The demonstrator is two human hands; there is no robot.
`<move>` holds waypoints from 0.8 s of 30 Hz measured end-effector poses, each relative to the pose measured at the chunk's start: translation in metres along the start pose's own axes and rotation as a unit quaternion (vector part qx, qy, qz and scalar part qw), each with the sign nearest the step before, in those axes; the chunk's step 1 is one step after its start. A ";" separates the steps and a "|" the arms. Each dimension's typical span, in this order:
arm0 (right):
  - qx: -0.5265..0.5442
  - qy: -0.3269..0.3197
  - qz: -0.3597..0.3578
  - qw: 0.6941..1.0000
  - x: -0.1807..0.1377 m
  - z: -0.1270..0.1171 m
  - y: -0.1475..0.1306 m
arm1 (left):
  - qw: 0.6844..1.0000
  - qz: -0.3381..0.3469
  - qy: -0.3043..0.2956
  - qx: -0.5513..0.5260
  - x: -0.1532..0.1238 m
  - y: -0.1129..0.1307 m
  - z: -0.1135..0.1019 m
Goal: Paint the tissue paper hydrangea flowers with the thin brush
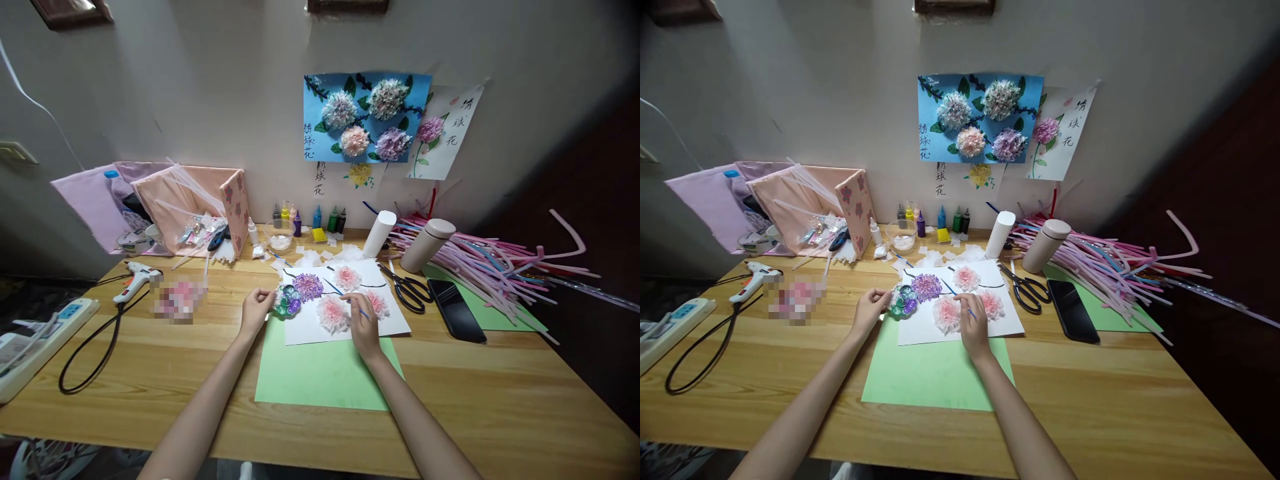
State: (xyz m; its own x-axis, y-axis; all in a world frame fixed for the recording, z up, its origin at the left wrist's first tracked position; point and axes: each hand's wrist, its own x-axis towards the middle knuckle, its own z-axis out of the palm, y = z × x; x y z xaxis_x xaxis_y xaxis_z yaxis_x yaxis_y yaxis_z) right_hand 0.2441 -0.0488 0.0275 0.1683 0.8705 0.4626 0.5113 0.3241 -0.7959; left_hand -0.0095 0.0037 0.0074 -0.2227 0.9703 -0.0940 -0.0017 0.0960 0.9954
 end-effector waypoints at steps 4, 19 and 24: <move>0.020 0.033 -0.006 0.999 -0.004 -0.003 0.004 | 0.999 -0.029 0.043 -0.004 0.015 0.011 -0.028; 0.034 -0.178 -0.198 0.963 -0.032 0.079 -0.058 | 0.986 -0.010 0.133 -0.100 0.054 0.004 -0.082; -0.013 -0.207 -0.184 0.961 -0.015 0.143 -0.072 | 0.988 0.060 0.130 -0.054 0.054 0.001 -0.081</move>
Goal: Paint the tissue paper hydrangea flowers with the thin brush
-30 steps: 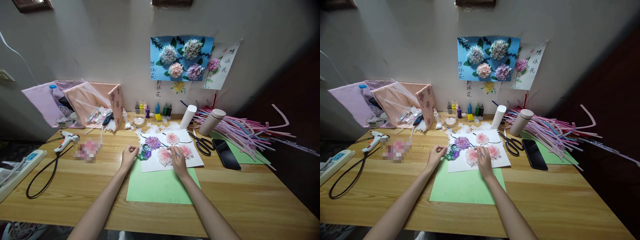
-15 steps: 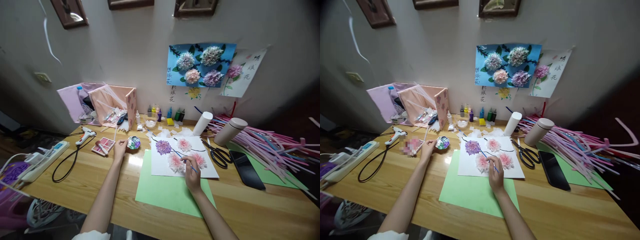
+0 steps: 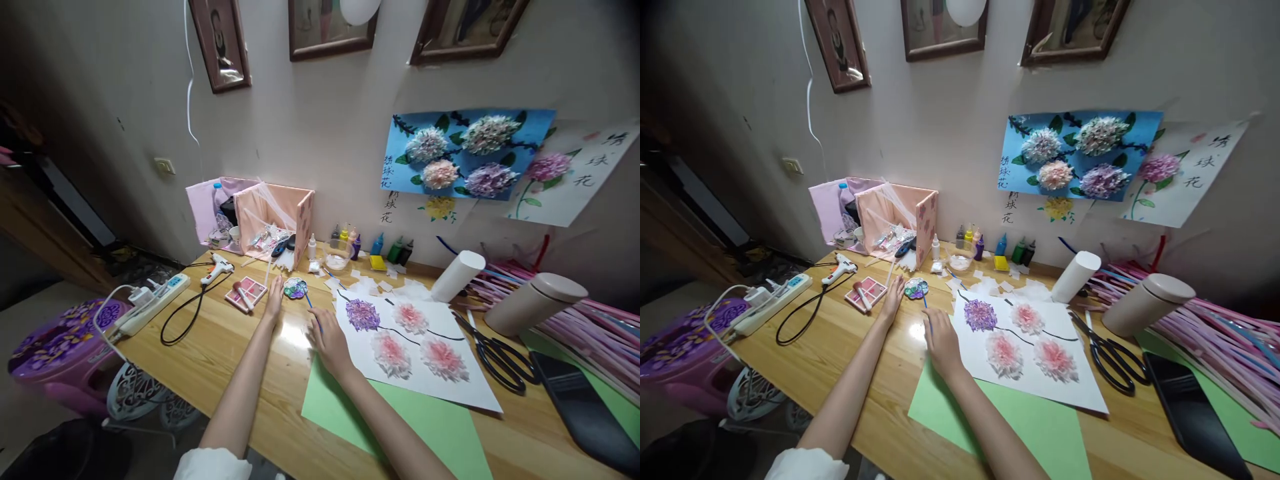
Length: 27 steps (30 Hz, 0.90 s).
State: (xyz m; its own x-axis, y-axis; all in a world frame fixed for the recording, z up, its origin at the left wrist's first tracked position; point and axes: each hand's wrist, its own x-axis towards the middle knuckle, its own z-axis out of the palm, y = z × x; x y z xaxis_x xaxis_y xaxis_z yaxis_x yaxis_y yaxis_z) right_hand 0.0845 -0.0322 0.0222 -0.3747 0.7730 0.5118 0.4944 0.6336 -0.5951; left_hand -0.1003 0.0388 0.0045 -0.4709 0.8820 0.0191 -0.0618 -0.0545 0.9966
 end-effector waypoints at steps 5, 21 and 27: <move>-0.023 -0.023 -0.004 0.999 0.011 0.023 0.007 | 0.991 0.046 -0.044 0.115 0.001 0.002 -0.010; -0.064 -0.054 0.015 0.996 0.016 0.027 0.006 | 0.917 0.132 -0.049 0.373 0.001 -0.001 -0.009; -0.054 -0.042 0.015 0.998 0.021 0.029 0.004 | 0.925 0.128 -0.036 0.356 -0.001 -0.003 -0.005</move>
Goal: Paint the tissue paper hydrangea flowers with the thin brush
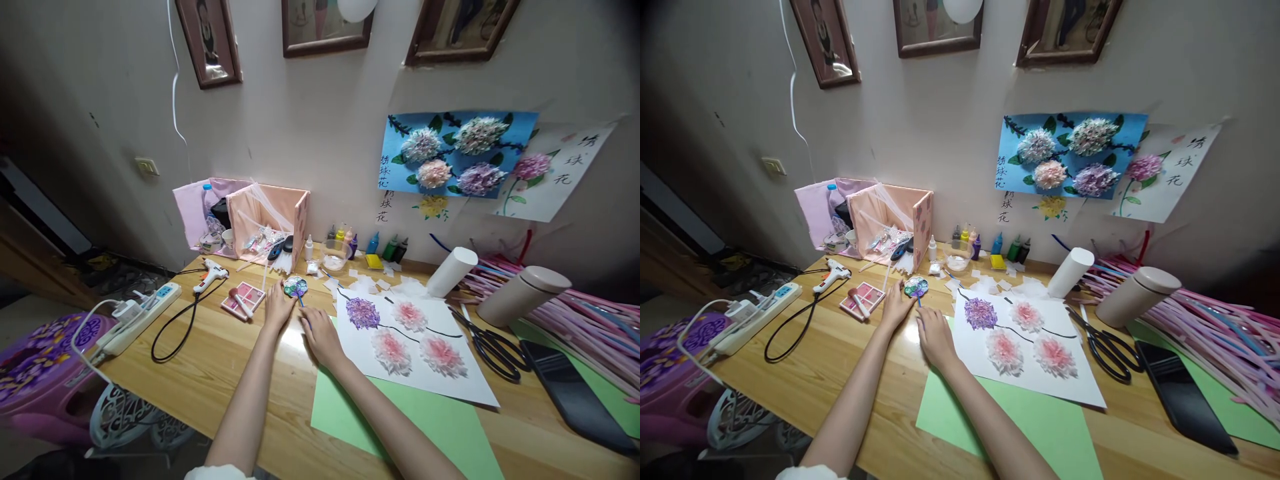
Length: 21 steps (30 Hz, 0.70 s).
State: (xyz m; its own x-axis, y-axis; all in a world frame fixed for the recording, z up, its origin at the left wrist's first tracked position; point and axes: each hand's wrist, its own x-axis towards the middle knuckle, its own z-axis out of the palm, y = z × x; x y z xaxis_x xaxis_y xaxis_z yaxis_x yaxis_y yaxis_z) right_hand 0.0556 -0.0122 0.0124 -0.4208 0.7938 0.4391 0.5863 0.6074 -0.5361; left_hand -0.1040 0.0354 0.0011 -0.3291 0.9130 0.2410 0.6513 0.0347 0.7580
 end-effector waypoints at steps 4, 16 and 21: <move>0.018 0.024 0.002 1.000 -0.004 -0.008 0.001 | 0.999 -0.008 0.012 -0.050 -0.001 0.003 -0.005; 0.001 0.076 -0.008 0.997 -0.017 -0.047 -0.004 | 0.921 -0.087 -0.117 -0.361 -0.048 0.070 0.027; -0.056 0.030 -0.063 0.996 -0.035 -0.072 0.021 | 0.865 -0.105 -0.190 -0.453 -0.062 0.102 0.042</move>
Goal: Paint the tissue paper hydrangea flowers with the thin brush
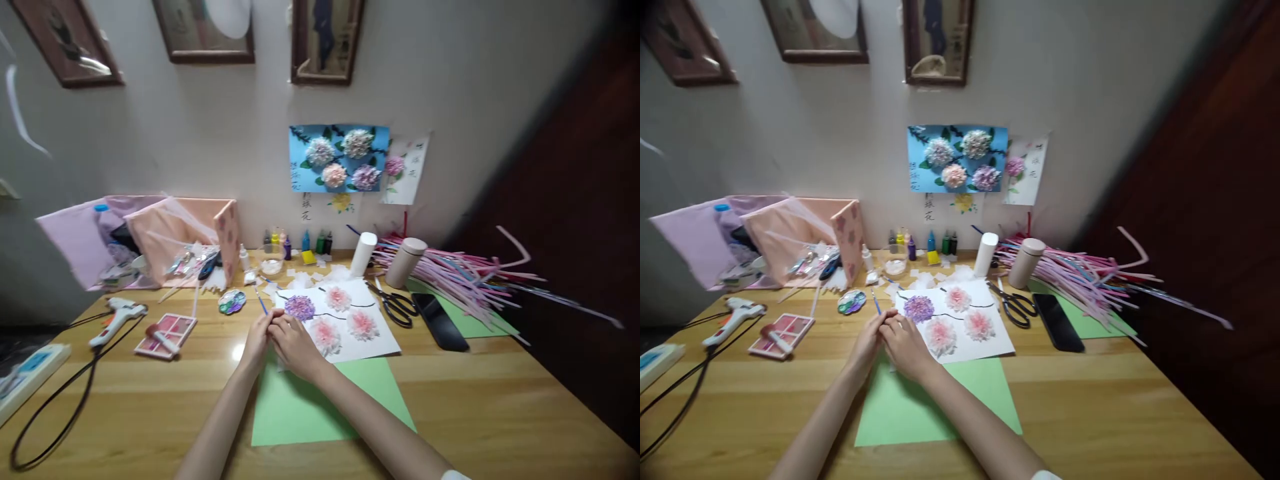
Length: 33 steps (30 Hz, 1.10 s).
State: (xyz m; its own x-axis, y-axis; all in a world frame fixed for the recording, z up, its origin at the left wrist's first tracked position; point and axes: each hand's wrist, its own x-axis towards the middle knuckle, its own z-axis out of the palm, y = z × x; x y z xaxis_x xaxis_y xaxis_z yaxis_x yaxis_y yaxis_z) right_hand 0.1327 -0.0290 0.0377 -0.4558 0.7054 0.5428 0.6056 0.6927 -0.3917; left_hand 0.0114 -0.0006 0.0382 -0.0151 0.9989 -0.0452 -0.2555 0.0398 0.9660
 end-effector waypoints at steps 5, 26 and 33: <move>-0.045 0.194 0.181 0.963 0.003 -0.057 0.088 | 0.999 -0.001 0.002 -0.052 0.009 0.008 0.023; 0.156 0.392 0.313 0.851 0.047 -0.151 0.181 | 0.997 0.056 -0.012 0.055 0.038 0.038 0.100; 0.428 0.235 0.238 0.839 0.028 -0.133 0.069 | 0.993 0.075 0.039 0.082 0.043 0.055 0.086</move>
State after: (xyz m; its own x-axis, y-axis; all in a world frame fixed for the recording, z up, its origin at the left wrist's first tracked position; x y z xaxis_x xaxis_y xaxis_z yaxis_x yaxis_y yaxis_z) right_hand 0.2489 0.0185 0.1244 0.1356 0.9352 0.3272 -0.1362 0.3447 -0.9288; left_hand 0.0799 0.0470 0.1112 -0.1181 0.9891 0.0884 -0.0842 -0.0987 0.9915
